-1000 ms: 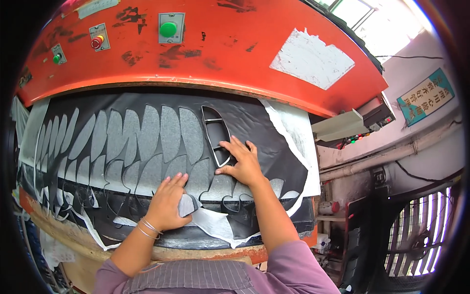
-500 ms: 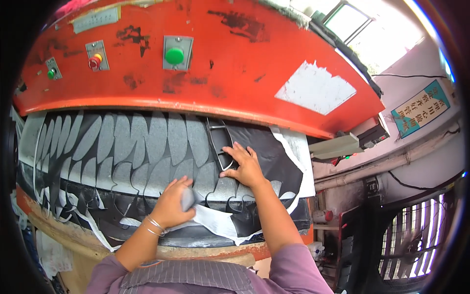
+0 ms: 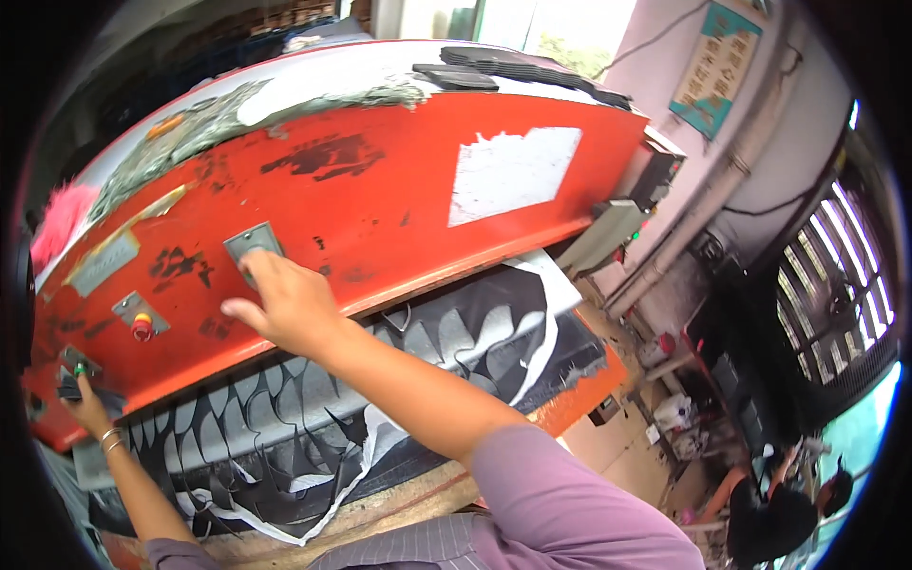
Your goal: The recorder is using a hydraulic cutting machine to cut out shoe upper components from a sheet of synthetic leather.
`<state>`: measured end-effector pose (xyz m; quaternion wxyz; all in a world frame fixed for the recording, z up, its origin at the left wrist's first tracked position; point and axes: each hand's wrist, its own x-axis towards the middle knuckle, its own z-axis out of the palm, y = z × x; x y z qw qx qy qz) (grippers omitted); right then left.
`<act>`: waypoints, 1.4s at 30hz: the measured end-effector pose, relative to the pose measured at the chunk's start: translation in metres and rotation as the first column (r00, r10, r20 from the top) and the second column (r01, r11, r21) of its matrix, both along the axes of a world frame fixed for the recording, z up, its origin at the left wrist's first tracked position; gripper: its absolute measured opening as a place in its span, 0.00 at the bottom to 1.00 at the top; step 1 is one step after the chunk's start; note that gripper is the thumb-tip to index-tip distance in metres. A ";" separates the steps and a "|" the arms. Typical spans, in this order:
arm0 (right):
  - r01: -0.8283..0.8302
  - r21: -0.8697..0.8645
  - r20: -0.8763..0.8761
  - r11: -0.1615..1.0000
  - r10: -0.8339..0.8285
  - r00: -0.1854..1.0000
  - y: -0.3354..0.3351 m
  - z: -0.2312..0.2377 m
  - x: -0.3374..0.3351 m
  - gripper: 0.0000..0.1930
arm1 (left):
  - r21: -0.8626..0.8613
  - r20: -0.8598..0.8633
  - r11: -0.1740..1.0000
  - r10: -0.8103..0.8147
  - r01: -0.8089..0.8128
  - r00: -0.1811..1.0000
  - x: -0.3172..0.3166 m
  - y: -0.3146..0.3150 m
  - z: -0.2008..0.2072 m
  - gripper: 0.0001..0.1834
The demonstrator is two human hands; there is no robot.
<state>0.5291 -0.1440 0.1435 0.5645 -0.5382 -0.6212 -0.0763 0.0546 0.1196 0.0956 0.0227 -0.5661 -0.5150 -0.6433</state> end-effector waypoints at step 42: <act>-0.026 -0.885 -0.035 0.465 -0.009 0.999 -0.020 -0.122 0.168 0.35 | 0.015 0.994 -0.212 -0.098 0.977 -0.037 0.404 -0.350 -0.071 0.26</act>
